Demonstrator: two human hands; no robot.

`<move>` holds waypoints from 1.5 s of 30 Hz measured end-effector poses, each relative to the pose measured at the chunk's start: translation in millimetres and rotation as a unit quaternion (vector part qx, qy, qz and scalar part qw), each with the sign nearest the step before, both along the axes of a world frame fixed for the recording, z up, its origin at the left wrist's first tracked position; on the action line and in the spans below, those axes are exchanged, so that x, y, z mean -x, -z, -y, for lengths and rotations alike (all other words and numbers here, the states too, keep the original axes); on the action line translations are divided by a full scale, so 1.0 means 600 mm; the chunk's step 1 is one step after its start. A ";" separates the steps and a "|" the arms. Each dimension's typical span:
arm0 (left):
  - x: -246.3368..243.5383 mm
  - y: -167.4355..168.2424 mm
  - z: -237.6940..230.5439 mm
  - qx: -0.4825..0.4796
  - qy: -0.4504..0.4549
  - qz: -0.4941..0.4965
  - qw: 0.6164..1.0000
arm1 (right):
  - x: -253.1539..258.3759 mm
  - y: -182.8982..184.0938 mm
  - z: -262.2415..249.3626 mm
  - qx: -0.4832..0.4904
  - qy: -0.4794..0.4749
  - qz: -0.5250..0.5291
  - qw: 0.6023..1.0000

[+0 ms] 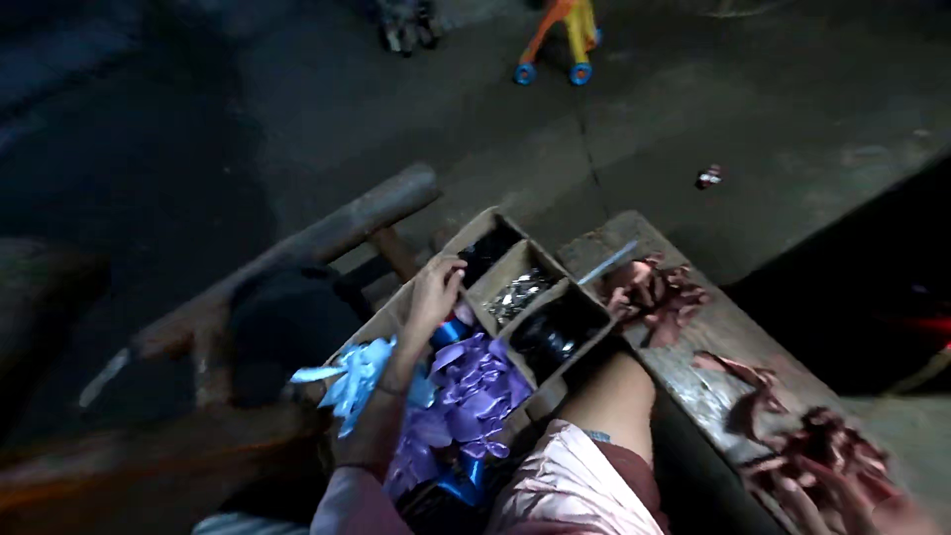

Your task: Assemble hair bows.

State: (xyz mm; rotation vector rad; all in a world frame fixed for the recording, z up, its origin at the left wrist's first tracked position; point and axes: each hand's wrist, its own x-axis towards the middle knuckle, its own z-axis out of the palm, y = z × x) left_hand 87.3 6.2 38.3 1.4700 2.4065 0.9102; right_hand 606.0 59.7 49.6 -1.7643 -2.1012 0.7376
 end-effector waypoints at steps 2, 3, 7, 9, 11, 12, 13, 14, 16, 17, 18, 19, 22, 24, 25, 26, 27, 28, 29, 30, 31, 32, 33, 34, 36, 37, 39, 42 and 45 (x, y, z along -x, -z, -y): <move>0.027 0.011 -0.070 0.059 0.080 -0.015 0.995 | -0.014 -0.016 0.018 -0.016 0.043 -0.007 0.999; 0.034 0.001 -0.107 0.117 0.110 -0.009 0.987 | -0.024 -0.018 0.026 -0.035 0.063 -0.009 0.997; 0.071 0.009 -0.173 0.245 0.194 -0.030 0.949 | -0.074 -0.016 0.069 -0.045 0.155 -0.006 0.987; 0.107 0.042 -0.182 0.245 0.218 -0.046 0.944 | -0.096 -0.011 0.090 -0.021 0.202 -0.004 0.979; 0.124 0.053 -0.191 0.261 0.228 -0.058 0.936 | -0.113 0.003 0.104 -0.015 0.228 -0.013 0.973; 0.123 0.051 -0.191 0.266 0.228 -0.063 0.935 | -0.120 0.010 0.108 -0.017 0.233 -0.019 0.972; 0.120 0.048 -0.188 0.266 0.224 -0.067 0.935 | -0.124 0.016 0.109 -0.015 0.235 -0.022 0.972; 0.117 0.047 -0.184 0.259 0.220 -0.070 0.938 | -0.127 0.020 0.107 -0.016 0.233 -0.023 0.972; 0.113 0.050 -0.176 0.225 0.217 -0.076 0.947 | -0.122 0.029 0.092 -0.029 0.215 -0.035 0.976; 0.113 0.052 -0.173 0.210 0.213 -0.077 0.951 | -0.112 0.034 0.078 -0.044 0.195 -0.039 0.979; 0.113 0.055 -0.170 0.198 0.210 -0.083 0.954 | -0.096 0.039 0.058 -0.053 0.171 -0.048 0.983; 0.112 0.056 -0.169 0.193 0.205 -0.087 0.956 | -0.076 0.044 0.035 -0.056 0.142 -0.057 0.987; 0.104 0.058 -0.164 0.169 0.197 -0.097 0.961 | 0.011 0.066 -0.050 -0.012 0.072 -0.086 0.994; 0.100 0.060 -0.159 0.146 0.197 -0.111 0.963 | 0.068 0.091 -0.109 -0.011 0.030 -0.059 0.998; 0.099 0.061 -0.156 0.136 0.192 -0.122 0.964 | 0.090 0.109 -0.138 -0.026 0.012 -0.036 0.999; 0.096 0.061 -0.153 0.127 0.183 -0.130 0.966 | 0.106 0.129 -0.165 -0.047 -0.005 -0.011 0.999; 0.091 0.059 -0.150 0.118 0.170 -0.133 0.969 | 0.116 0.149 -0.189 -0.060 -0.023 0.019 0.998; 0.089 0.060 -0.148 0.104 0.160 -0.134 0.972 | 0.120 0.168 -0.210 -0.071 -0.036 0.047 0.996; 0.090 0.061 -0.145 0.086 0.155 -0.132 0.975 | 0.120 0.181 -0.224 -0.072 -0.046 0.069 0.994; 0.090 0.063 -0.143 0.068 0.151 -0.131 0.977 | 0.118 0.188 -0.233 -0.071 -0.050 0.081 0.993; 0.092 0.065 -0.141 0.054 0.146 -0.127 0.980 | 0.115 0.192 -0.235 -0.066 -0.050 0.091 0.992; 0.096 0.070 -0.140 0.042 0.137 -0.122 0.982 | 0.110 0.193 -0.233 -0.061 -0.049 0.105 0.991; 0.101 0.075 -0.139 0.031 0.125 -0.114 0.985 | 0.105 0.194 -0.227 -0.056 -0.050 0.120 0.990; 0.102 0.078 -0.139 0.025 0.107 -0.105 0.988 | 0.099 0.194 -0.220 -0.048 -0.052 0.130 0.989; 0.106 0.082 -0.138 0.020 0.072 -0.080 0.994 | 0.091 0.191 -0.201 -0.019 -0.053 0.146 0.988; 0.107 0.084 -0.138 0.017 0.057 -0.065 0.996 | 0.090 0.188 -0.192 -0.009 -0.051 0.152 0.987; 0.104 0.084 -0.137 0.016 0.026 -0.025 0.999 | 0.093 0.179 -0.175 0.015 -0.038 0.166 0.985; 0.099 0.088 -0.138 0.002 0.004 0.031 1.000 | 0.121 0.166 -0.167 0.009 0.002 0.151 0.989; 0.093 0.091 -0.138 -0.013 0.004 0.040 0.999 | 0.166 0.169 -0.180 -0.024 0.019 0.123 0.992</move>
